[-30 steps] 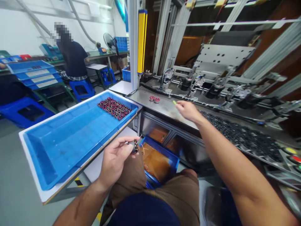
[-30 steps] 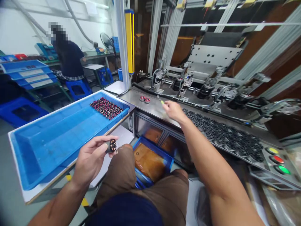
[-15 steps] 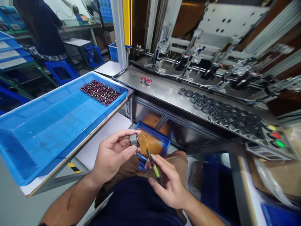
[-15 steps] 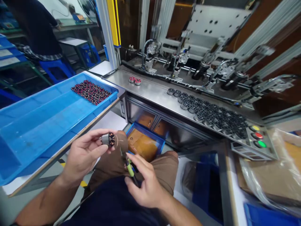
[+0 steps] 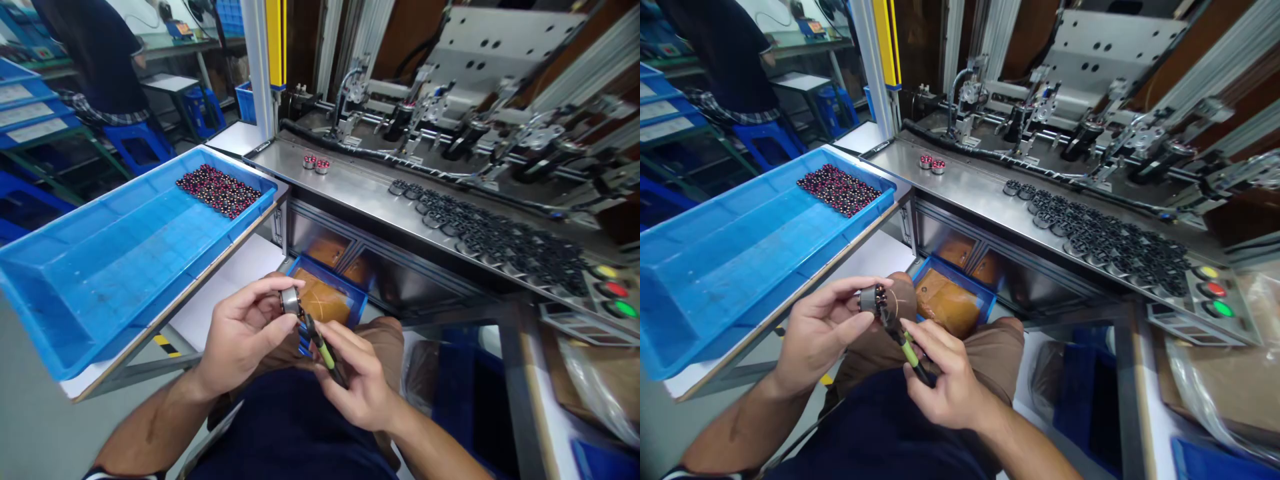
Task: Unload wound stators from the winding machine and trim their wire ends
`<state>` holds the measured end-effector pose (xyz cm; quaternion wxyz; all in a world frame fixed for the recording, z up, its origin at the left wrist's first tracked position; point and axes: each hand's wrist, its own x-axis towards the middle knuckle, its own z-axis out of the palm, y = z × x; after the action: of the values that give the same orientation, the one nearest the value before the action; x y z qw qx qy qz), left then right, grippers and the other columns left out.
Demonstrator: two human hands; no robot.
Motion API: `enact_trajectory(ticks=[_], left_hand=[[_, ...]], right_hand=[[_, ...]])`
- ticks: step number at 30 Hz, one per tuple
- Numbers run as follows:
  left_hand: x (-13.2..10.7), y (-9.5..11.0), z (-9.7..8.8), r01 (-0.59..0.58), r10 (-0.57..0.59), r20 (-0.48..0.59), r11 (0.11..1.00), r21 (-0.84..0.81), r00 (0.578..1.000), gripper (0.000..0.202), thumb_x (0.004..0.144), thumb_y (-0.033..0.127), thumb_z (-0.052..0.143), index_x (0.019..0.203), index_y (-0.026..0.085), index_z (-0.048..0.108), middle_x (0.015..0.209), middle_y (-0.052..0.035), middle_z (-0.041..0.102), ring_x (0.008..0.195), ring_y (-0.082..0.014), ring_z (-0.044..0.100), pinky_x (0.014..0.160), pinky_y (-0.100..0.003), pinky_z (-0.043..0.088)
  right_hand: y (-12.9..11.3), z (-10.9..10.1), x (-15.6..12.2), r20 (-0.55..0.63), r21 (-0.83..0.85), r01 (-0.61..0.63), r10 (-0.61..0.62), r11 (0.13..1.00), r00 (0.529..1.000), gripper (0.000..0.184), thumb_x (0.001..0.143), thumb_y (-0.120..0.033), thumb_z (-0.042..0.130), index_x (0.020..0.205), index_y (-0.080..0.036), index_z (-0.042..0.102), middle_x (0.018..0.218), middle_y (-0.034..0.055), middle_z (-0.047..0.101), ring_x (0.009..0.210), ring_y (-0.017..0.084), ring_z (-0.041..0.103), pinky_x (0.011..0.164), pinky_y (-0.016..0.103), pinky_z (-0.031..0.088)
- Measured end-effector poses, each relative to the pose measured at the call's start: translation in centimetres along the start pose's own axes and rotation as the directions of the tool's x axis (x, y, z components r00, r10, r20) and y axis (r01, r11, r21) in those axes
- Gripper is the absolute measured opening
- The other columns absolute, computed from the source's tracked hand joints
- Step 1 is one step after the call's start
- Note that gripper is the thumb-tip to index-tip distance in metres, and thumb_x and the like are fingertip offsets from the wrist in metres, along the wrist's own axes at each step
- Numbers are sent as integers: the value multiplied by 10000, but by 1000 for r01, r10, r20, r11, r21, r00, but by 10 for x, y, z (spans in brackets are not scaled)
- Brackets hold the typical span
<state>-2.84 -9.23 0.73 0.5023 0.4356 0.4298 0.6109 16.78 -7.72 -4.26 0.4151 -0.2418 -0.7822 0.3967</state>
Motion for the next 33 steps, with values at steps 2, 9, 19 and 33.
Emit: enact_trajectory(ticks=[2,9,19,33], left_hand=[[0,-1,-1,5,-5,9,1000,-8,1000,307,791,147,744,1092,198,714,1143,-101,712,896,-177,713,768,-252,602],[0,-8,-7,-85,85,30,996,5,996,300,834,127,694,1118,221,692,1209,-101,684,1026,-199,684,784,-246,594],[-3,-6,-7,-277,274,42,947,160,961,280,869,68,620,1088,230,685,1163,-58,713,1187,-203,605,1044,-347,486],[-3,-9,-11,-354,333,130,910,215,934,328,838,24,630,1116,194,669,1208,-81,691,1180,-208,617,1049,-344,477]], right_hand=[[2,0,-2,-5,-12,5,-5,1000,1000,634,799,-65,566,1402,-244,482,889,72,628,736,189,612,645,319,552],[1,-2,-1,19,-21,-33,34,999,999,661,775,-70,569,1404,-250,477,905,70,621,819,211,639,697,320,563],[-2,1,6,46,17,-10,9,1000,999,702,754,-57,567,1428,-218,454,1084,111,599,1026,239,618,893,390,549],[0,4,2,-14,15,10,-10,1000,1000,705,755,-8,541,1431,-193,464,875,63,586,734,162,558,638,286,503]])
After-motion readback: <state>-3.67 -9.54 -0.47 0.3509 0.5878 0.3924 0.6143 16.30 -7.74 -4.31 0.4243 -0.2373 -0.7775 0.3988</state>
